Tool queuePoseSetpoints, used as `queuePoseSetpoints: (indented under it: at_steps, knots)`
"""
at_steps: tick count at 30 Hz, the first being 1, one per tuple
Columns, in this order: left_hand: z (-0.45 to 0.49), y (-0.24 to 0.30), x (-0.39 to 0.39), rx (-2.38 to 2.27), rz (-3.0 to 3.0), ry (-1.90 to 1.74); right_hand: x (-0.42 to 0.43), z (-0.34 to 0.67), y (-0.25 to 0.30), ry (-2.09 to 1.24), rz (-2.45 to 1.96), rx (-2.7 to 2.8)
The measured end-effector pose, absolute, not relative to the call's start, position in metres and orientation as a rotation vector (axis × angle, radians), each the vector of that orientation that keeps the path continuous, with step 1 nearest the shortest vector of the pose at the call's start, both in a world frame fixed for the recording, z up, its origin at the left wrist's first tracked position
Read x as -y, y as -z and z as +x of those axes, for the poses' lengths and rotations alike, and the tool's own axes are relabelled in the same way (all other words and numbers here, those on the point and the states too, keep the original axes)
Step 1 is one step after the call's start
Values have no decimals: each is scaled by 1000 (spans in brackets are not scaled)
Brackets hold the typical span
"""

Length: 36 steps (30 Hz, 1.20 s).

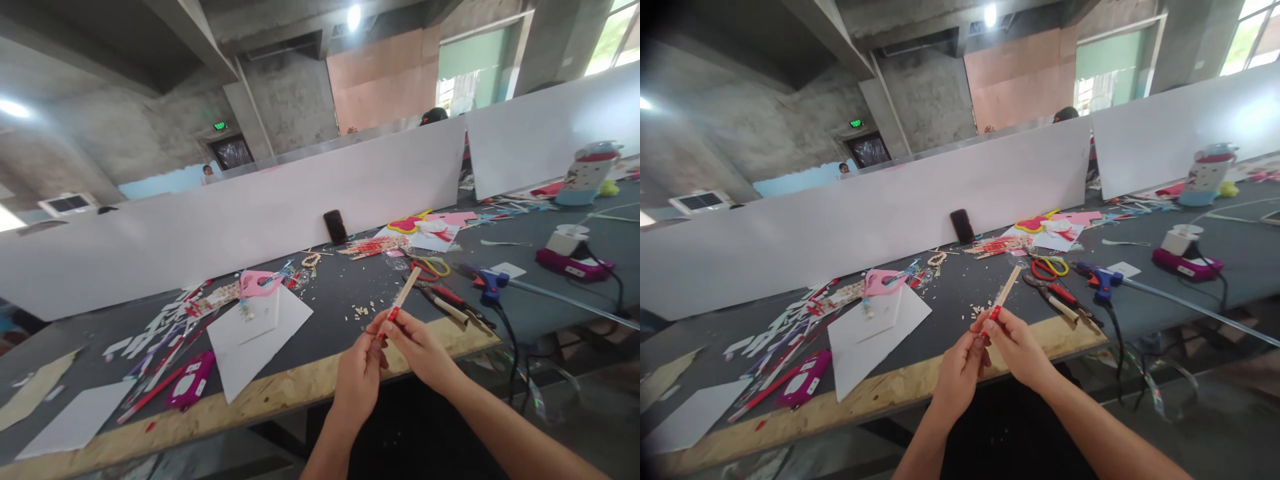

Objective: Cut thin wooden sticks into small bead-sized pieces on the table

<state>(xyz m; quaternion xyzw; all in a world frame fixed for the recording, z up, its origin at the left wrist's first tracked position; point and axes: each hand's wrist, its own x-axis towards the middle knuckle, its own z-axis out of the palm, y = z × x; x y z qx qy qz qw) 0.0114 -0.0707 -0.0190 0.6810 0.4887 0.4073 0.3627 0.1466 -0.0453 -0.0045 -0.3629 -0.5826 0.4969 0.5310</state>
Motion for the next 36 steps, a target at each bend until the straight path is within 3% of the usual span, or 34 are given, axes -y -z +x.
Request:
queuePoseSetpoints:
  at_steps: [5, 9, 21, 30, 33, 36]
  knots:
    - [-1, 14, 61, -1349, 2074, -1015, 26, 164, 3, -1075, -922, 1345]
    - [-35, 10, 29, -1717, 2359, -694, 1, 185, -10, -1003, -997, 1411]
    - [-105, 25, -78, -2042, 2324, -140, -1, 230, 4, -844, -1191, 1389]
    - [-59, 6, -40, -2197, 2273, -439, 9, 224, 8, -958, -1123, 1336]
    - [-24, 5, -5, -1915, 2387, -545, 20, 202, 4, -1008, -1063, 1349]
    - [3, 3, 31, -1303, 2188, -992, 33, 178, 0, -1064, -982, 1352]
